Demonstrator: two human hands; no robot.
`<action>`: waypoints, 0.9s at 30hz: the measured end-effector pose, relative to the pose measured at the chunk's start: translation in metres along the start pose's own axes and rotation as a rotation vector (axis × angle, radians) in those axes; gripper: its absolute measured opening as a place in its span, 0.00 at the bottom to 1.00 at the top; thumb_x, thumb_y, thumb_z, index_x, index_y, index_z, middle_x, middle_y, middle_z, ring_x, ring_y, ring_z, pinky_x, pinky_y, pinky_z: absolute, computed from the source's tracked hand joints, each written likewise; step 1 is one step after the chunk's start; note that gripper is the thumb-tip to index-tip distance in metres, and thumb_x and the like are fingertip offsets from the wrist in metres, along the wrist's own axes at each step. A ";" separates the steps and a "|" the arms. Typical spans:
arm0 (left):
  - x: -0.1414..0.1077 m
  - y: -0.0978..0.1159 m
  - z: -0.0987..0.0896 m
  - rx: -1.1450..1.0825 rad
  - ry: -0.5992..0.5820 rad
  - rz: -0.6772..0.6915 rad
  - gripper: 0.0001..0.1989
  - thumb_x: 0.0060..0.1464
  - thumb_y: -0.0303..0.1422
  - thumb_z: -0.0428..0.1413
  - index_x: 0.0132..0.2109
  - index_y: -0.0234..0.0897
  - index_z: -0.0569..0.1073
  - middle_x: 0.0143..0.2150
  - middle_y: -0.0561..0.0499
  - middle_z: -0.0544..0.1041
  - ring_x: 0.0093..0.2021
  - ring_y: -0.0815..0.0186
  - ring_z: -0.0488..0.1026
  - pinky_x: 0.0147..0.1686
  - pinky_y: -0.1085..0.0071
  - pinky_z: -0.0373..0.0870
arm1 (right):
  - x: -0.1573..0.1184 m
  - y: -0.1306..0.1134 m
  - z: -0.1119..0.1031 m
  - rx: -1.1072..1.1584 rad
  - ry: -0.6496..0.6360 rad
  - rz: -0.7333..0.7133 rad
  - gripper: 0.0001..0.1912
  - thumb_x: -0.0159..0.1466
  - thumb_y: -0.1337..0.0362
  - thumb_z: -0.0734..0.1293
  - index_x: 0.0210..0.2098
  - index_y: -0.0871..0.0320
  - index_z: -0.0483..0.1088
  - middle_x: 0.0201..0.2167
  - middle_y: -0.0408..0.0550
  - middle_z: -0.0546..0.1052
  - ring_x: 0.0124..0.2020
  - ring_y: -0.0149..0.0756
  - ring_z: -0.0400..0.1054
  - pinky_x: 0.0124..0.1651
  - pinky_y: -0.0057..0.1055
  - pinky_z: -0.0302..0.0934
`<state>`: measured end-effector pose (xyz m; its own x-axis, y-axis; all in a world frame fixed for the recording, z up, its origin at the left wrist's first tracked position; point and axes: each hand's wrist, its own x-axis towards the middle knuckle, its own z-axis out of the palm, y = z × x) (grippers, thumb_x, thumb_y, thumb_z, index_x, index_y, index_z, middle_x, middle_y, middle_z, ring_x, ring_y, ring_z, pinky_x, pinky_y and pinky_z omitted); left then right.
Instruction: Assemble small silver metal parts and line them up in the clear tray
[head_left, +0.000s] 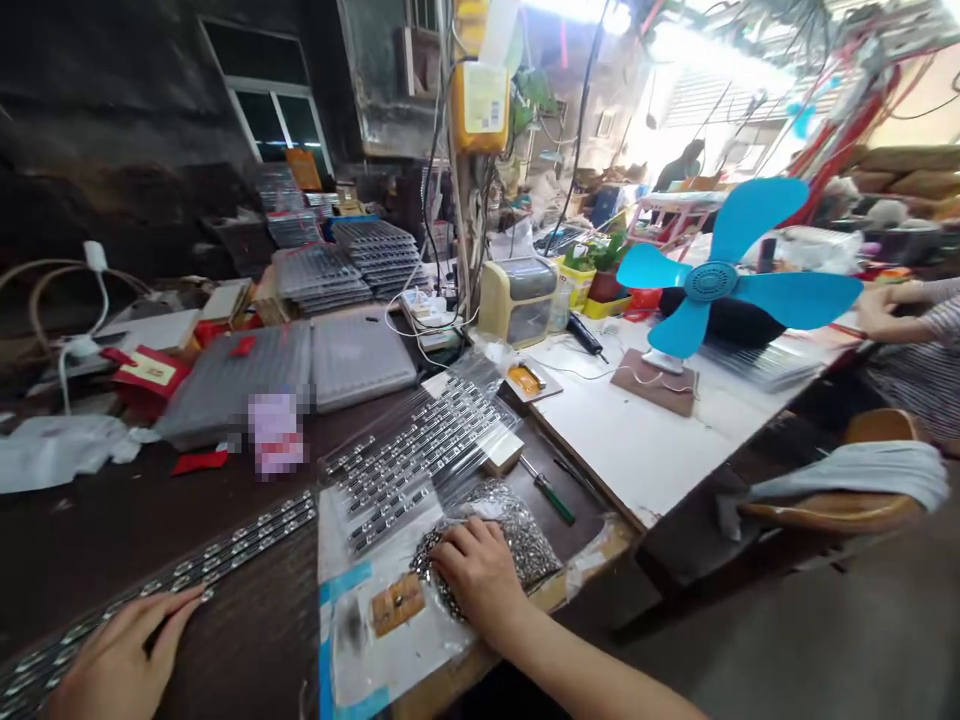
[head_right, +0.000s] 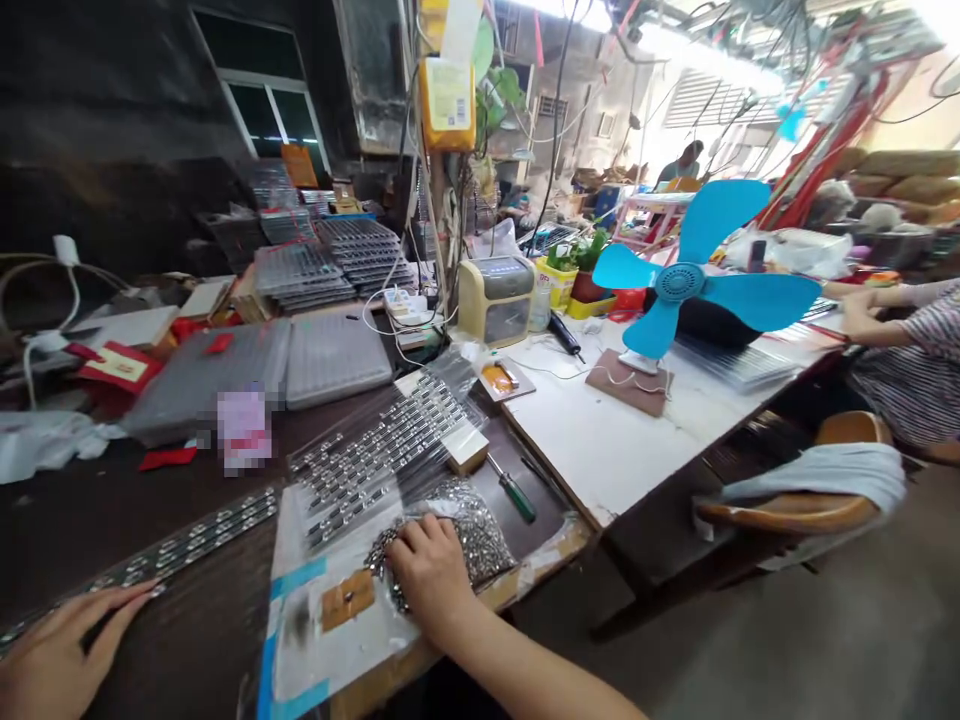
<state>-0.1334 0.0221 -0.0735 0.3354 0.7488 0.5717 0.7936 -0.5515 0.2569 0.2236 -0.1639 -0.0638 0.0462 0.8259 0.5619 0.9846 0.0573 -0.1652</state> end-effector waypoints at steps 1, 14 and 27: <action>0.002 0.007 -0.005 0.028 -0.009 -0.008 0.14 0.55 0.43 0.48 0.35 0.44 0.76 0.35 0.49 0.77 0.34 0.55 0.74 0.39 0.59 0.69 | -0.001 0.000 -0.001 0.031 -0.001 -0.003 0.01 0.61 0.64 0.67 0.33 0.52 0.70 0.29 0.40 0.73 0.33 0.32 0.61 0.37 0.32 0.48; 0.045 0.153 0.021 -0.327 -0.397 -0.041 0.07 0.57 0.29 0.55 0.40 0.38 0.77 0.38 0.49 0.78 0.37 0.65 0.74 0.39 0.70 0.69 | 0.005 0.008 0.000 0.361 0.047 -0.065 0.06 0.64 0.68 0.63 0.39 0.55 0.71 0.37 0.45 0.77 0.40 0.34 0.68 0.43 0.33 0.58; 0.017 0.156 -0.009 -0.795 -0.577 -0.389 0.10 0.58 0.32 0.52 0.46 0.36 0.73 0.36 0.49 0.76 0.31 0.68 0.75 0.31 0.74 0.71 | 0.012 -0.010 -0.006 0.322 -0.053 -0.008 0.06 0.62 0.60 0.67 0.30 0.54 0.73 0.28 0.41 0.78 0.32 0.31 0.67 0.37 0.31 0.53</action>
<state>-0.0084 -0.0551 -0.0167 0.4856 0.8719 -0.0636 0.4077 -0.1615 0.8987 0.2152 -0.1580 -0.0505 0.0209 0.8525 0.5224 0.8805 0.2318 -0.4135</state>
